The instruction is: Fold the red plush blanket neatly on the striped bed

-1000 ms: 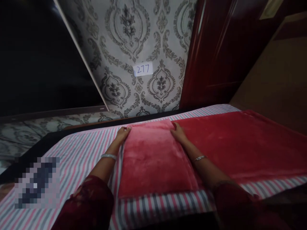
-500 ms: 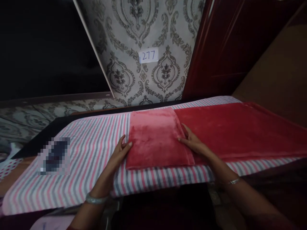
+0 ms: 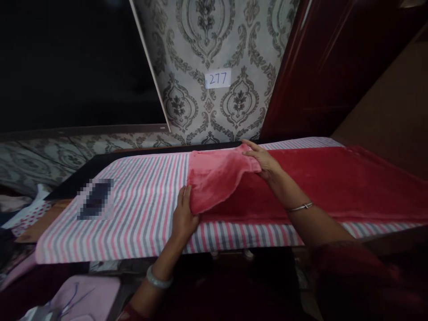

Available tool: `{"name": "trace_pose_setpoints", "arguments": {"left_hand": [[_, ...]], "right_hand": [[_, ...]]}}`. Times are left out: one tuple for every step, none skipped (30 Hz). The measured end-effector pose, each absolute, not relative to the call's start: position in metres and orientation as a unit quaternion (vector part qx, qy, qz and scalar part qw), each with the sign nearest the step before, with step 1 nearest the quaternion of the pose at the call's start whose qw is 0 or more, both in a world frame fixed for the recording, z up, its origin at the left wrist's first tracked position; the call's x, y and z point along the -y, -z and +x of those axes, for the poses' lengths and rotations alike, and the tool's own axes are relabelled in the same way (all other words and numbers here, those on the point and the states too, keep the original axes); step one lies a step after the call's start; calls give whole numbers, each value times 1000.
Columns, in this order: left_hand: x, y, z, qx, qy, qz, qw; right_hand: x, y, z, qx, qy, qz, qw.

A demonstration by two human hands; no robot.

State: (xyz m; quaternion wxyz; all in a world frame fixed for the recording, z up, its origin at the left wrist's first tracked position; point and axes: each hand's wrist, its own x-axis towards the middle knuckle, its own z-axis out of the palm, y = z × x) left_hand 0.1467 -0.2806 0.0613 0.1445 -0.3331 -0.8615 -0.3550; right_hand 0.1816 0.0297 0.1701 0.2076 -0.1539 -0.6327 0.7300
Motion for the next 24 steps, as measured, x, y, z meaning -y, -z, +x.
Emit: {"name": "trace_pose_setpoints", "arguments": {"left_hand": [[281,-59,144,857,361,-332,160],[283,-57,141,852,369,-329,173],[287,-55,138,847,376,-327,182],[290,-52,136,844,382,-328,184],[294,-50,134,842,385,-332,181],[298,-47,133,840,386,-338,177],[301,-46,133,839,385,-344,172],[302,-45,133,837,384,-351,170],[303,-44,134,835,383,-354,174],[303,-43,136,834,382,-353,181],[303,-43,137,835,380,-351,190],[302,-43,138,836,377,-347,196],[301,-43,139,838,373,-344,202],[301,-42,140,840,370,-340,205],[301,-41,141,842,367,-336,207],[301,-39,141,845,365,-333,206],[302,-37,142,847,363,-331,203],[302,-35,142,850,360,-331,196],[303,-33,142,853,357,-330,190],[304,-30,143,856,355,-327,185],[305,-27,144,860,352,-325,177],[306,-25,144,863,350,-321,170],[307,-22,145,867,350,-316,162],[308,-20,146,870,351,-312,151]], "right_hand": [[-30,-168,185,639,-722,-152,216],[-30,-162,190,648,-712,-152,223],[-30,-152,198,659,-701,-157,224],[-30,-140,207,670,-691,-165,216],[-30,-125,217,679,-683,-180,201],[-30,-109,227,683,-680,-207,171],[-31,-94,236,681,-684,-222,136],[-34,-81,243,679,-688,-231,112],[-38,-71,248,685,-683,-231,101],[-44,-65,250,703,-666,-229,95],[-50,-63,249,732,-635,-227,97],[-57,-65,245,771,-586,-227,106],[-63,-70,238,812,-524,-227,122],[-68,-77,228,848,-458,-224,142],[-70,-85,214,877,-397,-216,164],[-68,-94,198,897,-350,-201,180],[-64,-102,180,911,-321,-178,189],[-57,-109,159,921,-307,-147,187],[-48,-114,137,930,-303,-113,176],[-37,-118,115,936,-300,-81,163],[-26,-121,92,942,-297,-53,149],[-16,-123,70,944,-296,-36,140],[-6,-123,48,946,-295,-26,131],[1,-123,28,947,-295,-20,123]]}}
